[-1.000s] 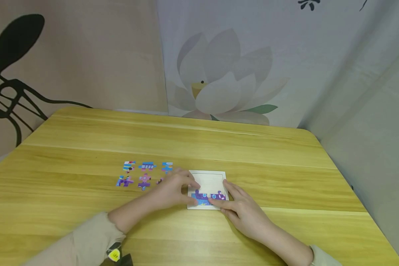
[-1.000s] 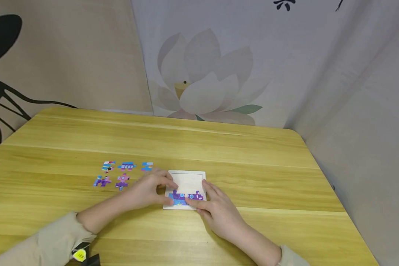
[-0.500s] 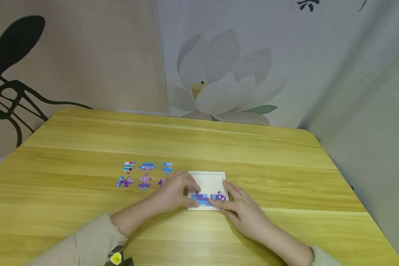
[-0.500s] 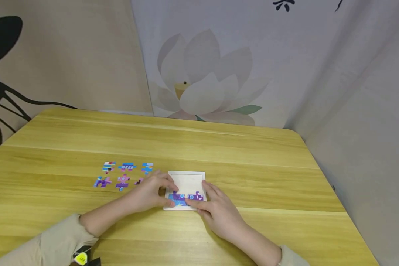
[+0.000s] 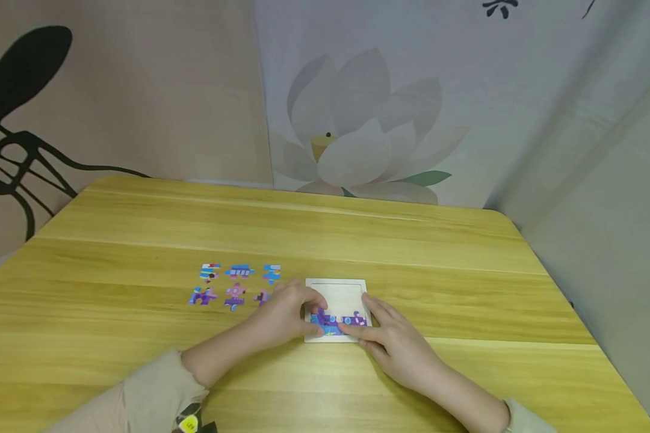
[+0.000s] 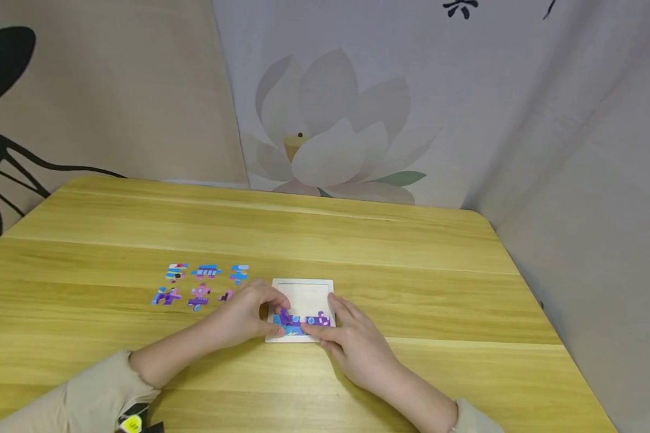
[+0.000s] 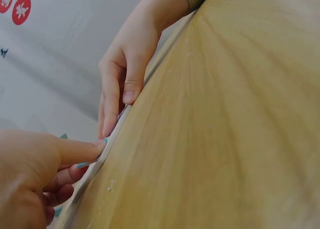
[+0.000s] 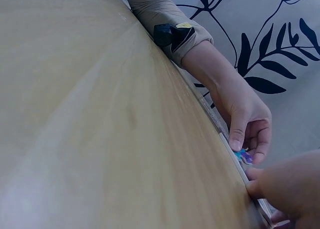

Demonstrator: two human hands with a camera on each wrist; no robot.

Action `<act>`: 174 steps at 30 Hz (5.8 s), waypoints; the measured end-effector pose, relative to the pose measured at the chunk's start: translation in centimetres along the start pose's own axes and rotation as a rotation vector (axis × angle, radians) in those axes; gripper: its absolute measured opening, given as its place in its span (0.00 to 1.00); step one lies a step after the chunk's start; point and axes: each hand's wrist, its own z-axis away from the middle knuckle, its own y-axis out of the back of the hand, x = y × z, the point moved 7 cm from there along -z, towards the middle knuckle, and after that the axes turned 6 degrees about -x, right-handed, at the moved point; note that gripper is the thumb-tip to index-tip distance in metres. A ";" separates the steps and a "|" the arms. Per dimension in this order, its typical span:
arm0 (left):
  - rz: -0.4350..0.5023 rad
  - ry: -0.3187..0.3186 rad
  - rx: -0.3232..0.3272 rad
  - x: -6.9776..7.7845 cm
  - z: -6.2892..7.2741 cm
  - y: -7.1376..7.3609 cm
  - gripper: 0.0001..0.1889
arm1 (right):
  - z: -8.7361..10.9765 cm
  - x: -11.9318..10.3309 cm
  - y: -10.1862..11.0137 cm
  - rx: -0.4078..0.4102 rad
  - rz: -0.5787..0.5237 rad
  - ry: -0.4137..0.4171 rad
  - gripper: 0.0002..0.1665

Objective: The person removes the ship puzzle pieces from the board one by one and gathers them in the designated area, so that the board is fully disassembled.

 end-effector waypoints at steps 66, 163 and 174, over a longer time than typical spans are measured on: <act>0.315 0.143 -0.017 -6.2 9.8 8.1 0.10 | 0.0 -0.1 0.0 0.019 0.012 0.015 0.26; 0.211 0.161 0.059 -5.6 8.0 5.2 0.14 | 0.1 1.4 0.7 0.091 -0.302 -0.116 0.13; 0.176 0.051 0.039 -2.5 4.4 2.3 0.12 | 0.0 1.5 0.7 0.101 -0.303 -0.139 0.13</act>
